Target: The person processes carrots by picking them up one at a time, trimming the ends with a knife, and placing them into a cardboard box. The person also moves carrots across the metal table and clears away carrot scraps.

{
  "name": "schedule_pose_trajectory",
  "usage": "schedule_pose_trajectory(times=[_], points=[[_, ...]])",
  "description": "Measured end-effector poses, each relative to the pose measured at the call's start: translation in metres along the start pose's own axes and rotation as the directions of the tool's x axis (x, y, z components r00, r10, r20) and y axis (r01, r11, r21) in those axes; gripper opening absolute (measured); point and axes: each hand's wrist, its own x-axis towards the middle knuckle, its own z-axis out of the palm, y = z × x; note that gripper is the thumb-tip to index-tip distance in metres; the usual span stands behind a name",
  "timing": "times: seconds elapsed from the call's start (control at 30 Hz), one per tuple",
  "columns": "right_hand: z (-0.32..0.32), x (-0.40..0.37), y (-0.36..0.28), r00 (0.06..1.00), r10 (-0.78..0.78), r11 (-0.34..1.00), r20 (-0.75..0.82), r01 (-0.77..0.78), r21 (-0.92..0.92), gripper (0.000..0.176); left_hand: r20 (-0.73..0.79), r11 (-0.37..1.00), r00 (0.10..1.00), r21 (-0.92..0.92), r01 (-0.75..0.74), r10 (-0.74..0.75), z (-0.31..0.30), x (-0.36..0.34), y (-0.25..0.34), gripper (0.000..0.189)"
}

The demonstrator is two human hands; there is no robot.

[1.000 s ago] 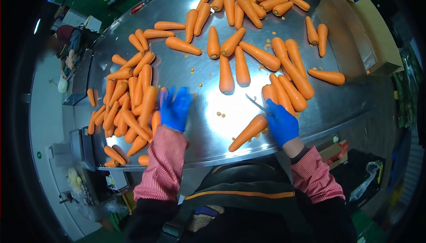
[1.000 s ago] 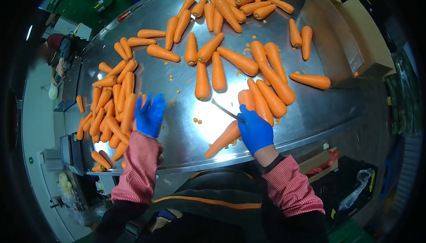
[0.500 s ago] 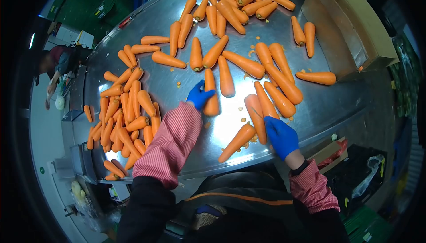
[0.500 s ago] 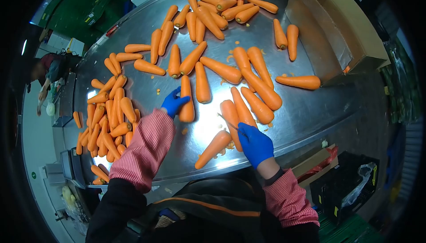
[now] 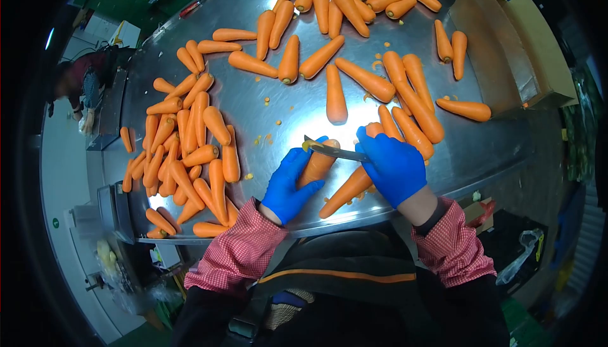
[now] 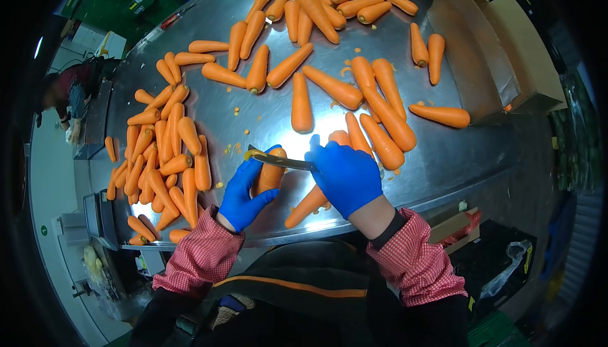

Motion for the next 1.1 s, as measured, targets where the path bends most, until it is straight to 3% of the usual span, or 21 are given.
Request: schedule_pose_trajectory(times=[0.1, 0.17, 0.2, 0.27, 0.3, 0.37, 0.4, 0.43, 0.5, 0.53, 0.63, 0.7, 0.8, 0.87, 0.9, 0.93, 0.97, 1.0, 1.03, 1.1], points=[[0.013, 0.0, 0.006, 0.998, 0.045, 0.999, 0.05, -0.044, -0.022, 0.027, -0.027, 0.998, 0.997, 0.008, -0.068, 0.069, -0.003, -0.004, 0.008, 0.06], [0.017, 0.002, 0.023, 0.969, 0.225, 0.969, 0.097, -0.233, 0.077, 0.021, 0.004, 0.992, 0.992, -0.023, -0.127, 0.128, -0.008, -0.001, 0.013, 0.058], [0.019, 0.001, 0.031, 0.942, 0.31, 0.938, 0.125, -0.325, 0.123, 0.019, -0.039, 0.983, 0.998, -0.176, -0.046, 0.039, -0.009, -0.003, 0.012, 0.057], [0.032, -0.011, 0.045, 0.959, 0.279, 0.943, -0.047, -0.265, 0.203, 0.022, -0.095, 0.878, 0.985, -0.471, 0.086, -0.147, -0.008, -0.006, 0.006, 0.055], [0.037, -0.019, 0.045, 0.956, 0.267, 0.942, -0.121, -0.232, 0.244, 0.024, -0.117, 0.716, 0.953, -0.686, 0.126, -0.28, -0.008, -0.006, 0.001, 0.055], [0.032, -0.022, 0.023, 0.973, 0.207, 0.945, -0.1, -0.173, 0.276, 0.032, -0.043, 0.262, 0.861, -0.959, 0.107, -0.507, -0.009, 0.005, -0.017, 0.053], [0.033, -0.023, 0.012, 0.979, 0.163, 0.949, -0.119, -0.122, 0.291, 0.034, 0.022, 0.034, 0.848, -0.998, 0.047, -0.529, -0.008, 0.008, -0.027, 0.051], [0.035, -0.024, 0.003, 0.984, 0.117, 0.949, -0.134, -0.071, 0.306, 0.036, 0.075, -0.105, 0.85, -0.994, 0.024, -0.521, -0.008, 0.01, -0.026, 0.049], [0.041, -0.021, -0.012, 0.976, -0.003, 0.981, -0.219, 0.045, 0.19, 0.044, 0.174, -0.372, 0.855, -0.928, -0.023, -0.488, -0.008, 0.012, -0.023, 0.047], [0.04, -0.018, -0.018, 0.971, -0.046, 0.987, -0.234, 0.08, 0.136, 0.046, 0.215, -0.434, 0.849, -0.901, -0.018, -0.483, -0.007, 0.01, -0.018, 0.048], [0.041, -0.009, -0.034, 0.963, -0.128, 0.992, -0.238, 0.121, -0.043, 0.045, 0.256, -0.529, 0.862, -0.848, -0.016, -0.437, -0.001, 0.001, -0.013, 0.047], [0.041, -0.003, -0.04, 0.973, -0.138, 0.986, -0.185, 0.116, -0.123, 0.042, 0.239, -0.515, 0.885, -0.857, -0.001, -0.399, 0.004, -0.005, -0.015, 0.05], [0.053, 0.003, -0.035, 0.98, -0.13, 0.979, -0.149, 0.103, -0.178, 0.041, 0.232, -0.534, 0.884, -0.845, -0.024, -0.406, 0.005, -0.012, -0.008, 0.047], [0.08, 0.001, -0.005, 0.983, -0.092, 0.992, -0.161, 0.075, -0.104, 0.041, 0.212, -0.528, 0.901, -0.849, -0.022, -0.378, 0.001, -0.016, -0.007, 0.042], [0.086, -0.002, 0.008, 0.983, -0.072, 0.996, -0.166, 0.061, -0.068, 0.041, 0.094, -0.465, 0.926, -0.88, -0.095, -0.366, -0.006, -0.02, -0.018, 0.042], [0.07, 0.002, 0.009, 0.974, 0.179, 0.971, -0.141, -0.152, 0.185, 0.038, -0.033, -0.401, 0.94, -0.899, -0.176, -0.338, -0.021, -0.022, -0.038, 0.042], [0.054, 0.001, 0.01, 0.91, 0.413, 0.837, -0.049, -0.357, 0.415, 0.036, -0.15, -0.34, 0.941, -0.905, -0.255, -0.304, -0.038, -0.024, -0.054, 0.042], [0.051, -0.007, 0.016, 0.945, 0.315, 0.915, -0.085, -0.279, 0.291, 0.037, -0.236, -0.261, 0.884, -0.897, -0.358, -0.404, -0.06, -0.02, -0.063, 0.047], [0.051, -0.013, 0.019, 0.949, 0.307, 0.915, -0.075, -0.273, 0.297, 0.038, -0.317, -0.17, 0.813, -0.879, -0.446, -0.489, -0.081, -0.012, -0.072, 0.051], [0.053, -0.021, 0.025, 0.953, 0.293, 0.916, -0.072, -0.259, 0.307, 0.04, -0.327, -0.077, 0.643, -0.853, -0.517, -0.693, -0.107, 0.0, -0.083, 0.056]])
